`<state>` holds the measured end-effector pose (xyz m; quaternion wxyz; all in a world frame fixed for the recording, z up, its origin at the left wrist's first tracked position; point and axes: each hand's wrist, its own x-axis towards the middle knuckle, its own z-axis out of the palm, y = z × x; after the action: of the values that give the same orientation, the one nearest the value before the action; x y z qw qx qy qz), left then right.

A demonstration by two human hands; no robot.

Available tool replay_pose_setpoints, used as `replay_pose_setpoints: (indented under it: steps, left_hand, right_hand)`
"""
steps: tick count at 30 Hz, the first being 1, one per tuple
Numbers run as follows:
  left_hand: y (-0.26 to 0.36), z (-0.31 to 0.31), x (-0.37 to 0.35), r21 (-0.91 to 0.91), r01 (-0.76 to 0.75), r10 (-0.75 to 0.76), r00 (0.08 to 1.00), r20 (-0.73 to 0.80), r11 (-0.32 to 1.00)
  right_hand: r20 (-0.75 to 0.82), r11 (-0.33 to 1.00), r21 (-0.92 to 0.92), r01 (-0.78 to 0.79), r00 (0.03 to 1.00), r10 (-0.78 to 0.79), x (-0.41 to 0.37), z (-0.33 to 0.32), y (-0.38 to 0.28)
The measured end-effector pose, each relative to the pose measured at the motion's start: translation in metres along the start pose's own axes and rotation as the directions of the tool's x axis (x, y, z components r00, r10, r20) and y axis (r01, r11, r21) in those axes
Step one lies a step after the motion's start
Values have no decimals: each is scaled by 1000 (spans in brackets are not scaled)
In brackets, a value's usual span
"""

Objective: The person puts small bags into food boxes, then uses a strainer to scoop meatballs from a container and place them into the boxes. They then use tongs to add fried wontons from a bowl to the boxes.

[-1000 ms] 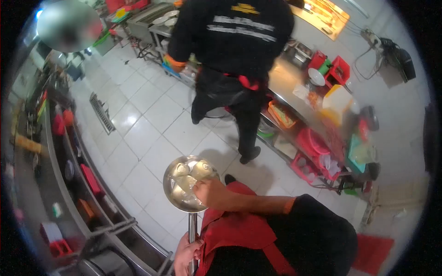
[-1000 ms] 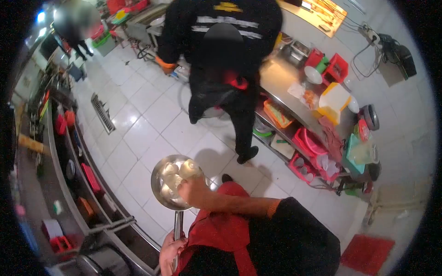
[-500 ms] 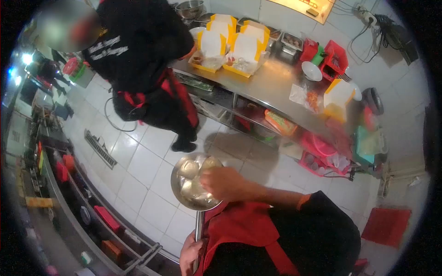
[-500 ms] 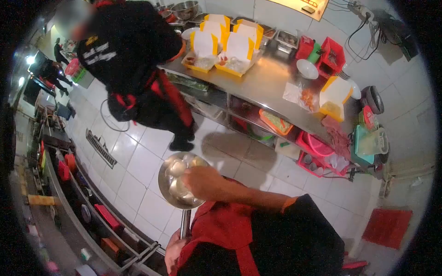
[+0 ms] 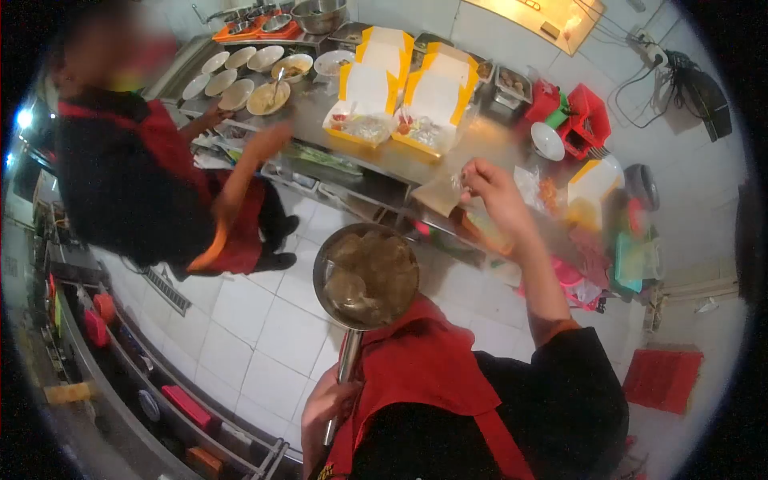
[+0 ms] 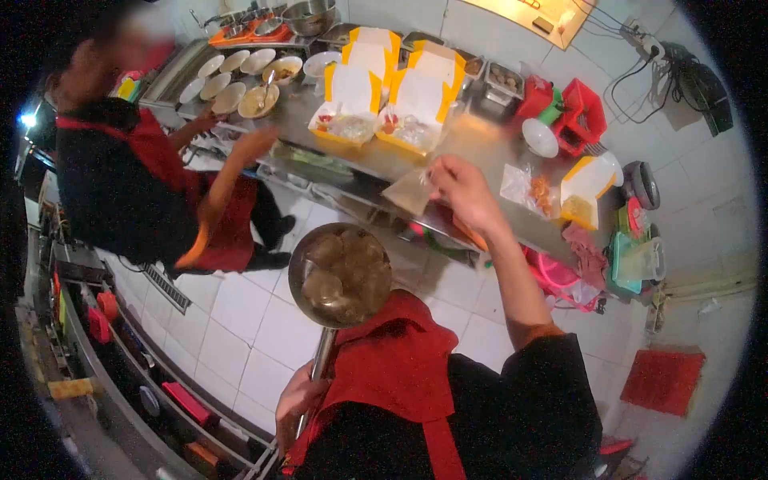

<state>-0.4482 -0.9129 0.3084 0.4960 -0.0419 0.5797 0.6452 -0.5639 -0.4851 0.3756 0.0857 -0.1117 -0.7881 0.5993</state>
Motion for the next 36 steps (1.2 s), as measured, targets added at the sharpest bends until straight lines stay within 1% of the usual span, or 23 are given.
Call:
replay_pose_setpoints:
  steps: [1, 2, 4, 5, 7, 11, 13, 14, 16, 17, 18, 20, 22, 24, 25, 26, 27, 28, 31, 32, 33, 34, 36]
  left_hand:
    - [12, -4, 6, 3, -7, 7, 1000, 2, 1000]
    - [26, -5, 8, -9, 11, -11, 1000, -6, 1000]
    - [43, -9, 17, -24, 41, -42, 999, -19, 999]
    - [50, -10, 24, -47, 3, -4, 1000, -20, 999]
    - [61, -10, 40, -74, -31, 29, 999, -27, 997]
    - [79, 1, 82, -167, -34, 16, 994, -112, 985]
    - [102, 16, 97, -174, -6, -18, 991, -136, 985]
    - [117, 26, 106, -138, 33, -61, 978, -201, 990]
    - [136, 39, 123, -123, 80, -111, 956, -273, 989]
    - [141, 43, 130, -131, 46, -81, 956, -281, 990]
    - [145, 46, 136, -139, 8, -49, 955, -292, 990]
    - [161, 53, 146, -206, -4, -58, 954, -293, 979]
    - [176, 61, 155, -280, -10, -83, 945, -316, 960]
    - [187, 70, 169, -236, -69, -31, 918, -396, 969]
    - [181, 73, 181, -261, -201, 58, 881, -469, 944]
    - [182, 71, 179, -261, -206, 52, 866, -497, 943]
    - [192, 67, 180, -234, -93, -21, 897, -442, 968]
    - [199, 65, 182, -200, 22, -99, 920, -379, 979]
    - [214, 66, 192, -181, 2, -75, 915, -397, 983]
    - [218, 67, 195, -181, -8, -66, 913, -402, 984]
    - [217, 67, 199, -249, -48, -59, 913, -405, 967]
    - [212, 65, 202, -242, -53, -50, 916, -397, 969]
    - [206, 59, 206, -282, -97, -29, 911, -412, 955]
  right_hand:
    - [-66, 1000, -2, 24, 998, -24, 30, -4, 23]
    - [-66, 1000, -2, 26, 997, -26, 59, -9, 39]
    - [-74, 903, -386, 190, 969, -236, 113, -16, 68]
    - [-71, 905, -382, 184, 971, -228, 137, -18, 76]
    - [-86, 709, -661, 245, 914, -396, 186, -19, 88]
    - [-93, 720, -648, 248, 913, -398, 277, -17, 125]
    - [121, 761, -632, 146, 989, -89, 300, -15, 146]
    - [128, 766, -626, 146, 988, -84, 307, -17, 156]
    - [196, 765, -587, 263, 964, -181, 298, -17, 162]
    - [165, 746, -561, 358, 932, -323, 293, -18, 161]
    - [183, 748, -555, 364, 931, -316, 288, -19, 156]
    - [42, 875, -414, 253, 965, -259, 272, -19, 134]
    - [61, 866, -376, 329, 941, -332, 240, -1, 68]
    - [370, 812, -261, 523, 831, -416, 226, 17, 44]
    - [390, 824, -224, 520, 823, -414, 225, 28, 34]
    - [492, 752, -208, 626, 731, -473, 223, 40, 23]
    - [581, 667, -186, 721, 628, -517, 226, 50, 16]
    - [584, 670, -172, 722, 622, -521, 229, 59, 16]
    - [725, 484, -285, 827, 516, -456, 246, 77, 11]
    - [725, 485, -286, 827, 517, -454, 249, 80, 9]
    - [721, 421, -358, 833, 533, -442, 251, 81, 8]
    - [714, 351, -429, 832, 551, -433, 256, 81, 7]
    - [676, 324, -493, 807, 590, -441, 275, 77, 9]
